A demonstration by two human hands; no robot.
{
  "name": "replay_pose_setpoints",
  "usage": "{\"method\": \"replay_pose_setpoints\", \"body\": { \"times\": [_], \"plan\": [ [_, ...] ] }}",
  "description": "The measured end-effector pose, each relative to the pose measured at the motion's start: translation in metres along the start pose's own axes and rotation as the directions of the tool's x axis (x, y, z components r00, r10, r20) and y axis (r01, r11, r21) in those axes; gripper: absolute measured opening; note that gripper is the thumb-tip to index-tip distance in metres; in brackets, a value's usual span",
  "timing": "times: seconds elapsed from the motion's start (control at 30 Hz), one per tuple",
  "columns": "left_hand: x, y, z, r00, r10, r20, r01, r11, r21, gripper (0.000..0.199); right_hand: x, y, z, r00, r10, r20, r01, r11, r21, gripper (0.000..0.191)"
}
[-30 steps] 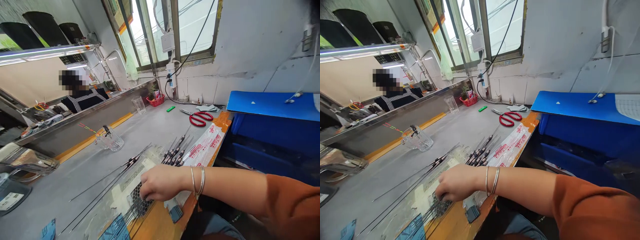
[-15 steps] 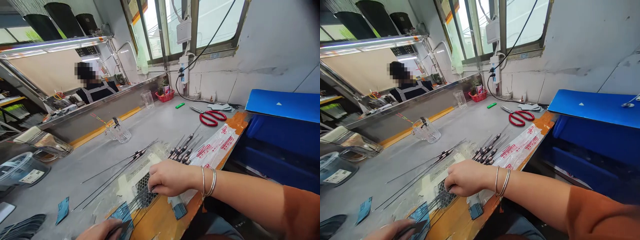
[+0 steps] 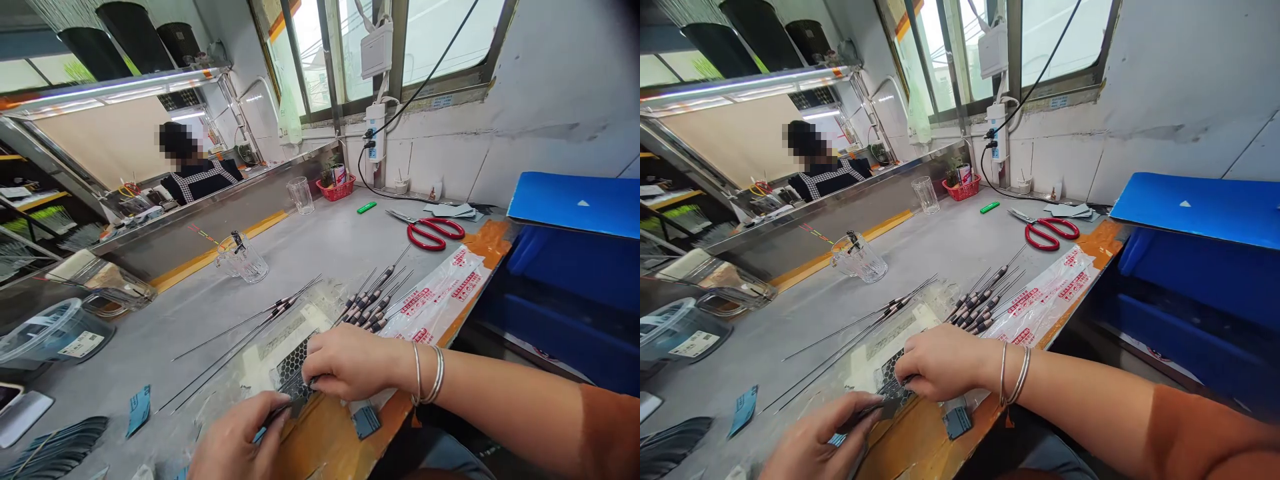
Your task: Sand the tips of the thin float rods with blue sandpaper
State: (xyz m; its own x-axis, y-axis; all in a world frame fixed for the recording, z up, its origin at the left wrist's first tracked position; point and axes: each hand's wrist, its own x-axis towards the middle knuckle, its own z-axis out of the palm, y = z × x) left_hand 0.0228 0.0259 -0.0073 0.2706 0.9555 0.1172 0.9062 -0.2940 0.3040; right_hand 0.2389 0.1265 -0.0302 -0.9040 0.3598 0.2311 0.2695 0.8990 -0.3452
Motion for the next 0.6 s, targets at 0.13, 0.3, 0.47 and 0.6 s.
{"method": "replay_pose_setpoints", "body": {
  "times": [0.13,0.3,0.47,0.6],
  "plan": [
    [0.006,0.003,0.006,0.999,-0.029,-0.016,0.03,1.0,0.004,0.012,-0.009,0.007,-0.002,0.999,0.006,-0.038,-0.006,1.0,0.007,0.011],
    [0.014,0.012,0.009,1.0,-0.02,-0.002,0.019,0.999,-0.026,0.014,-0.027,0.018,-0.005,0.996,0.024,-0.09,-0.018,0.998,0.063,0.014],
    [0.023,0.019,0.014,0.997,-0.051,0.05,0.055,0.996,-0.067,0.014,-0.039,0.023,-0.012,0.993,0.05,-0.106,-0.041,0.995,0.087,0.017],
    [0.032,0.024,0.017,0.997,-0.025,0.072,0.032,0.995,-0.095,0.016,-0.047,0.027,-0.018,0.99,0.057,-0.129,-0.044,0.994,0.101,0.018]
  ]
}}
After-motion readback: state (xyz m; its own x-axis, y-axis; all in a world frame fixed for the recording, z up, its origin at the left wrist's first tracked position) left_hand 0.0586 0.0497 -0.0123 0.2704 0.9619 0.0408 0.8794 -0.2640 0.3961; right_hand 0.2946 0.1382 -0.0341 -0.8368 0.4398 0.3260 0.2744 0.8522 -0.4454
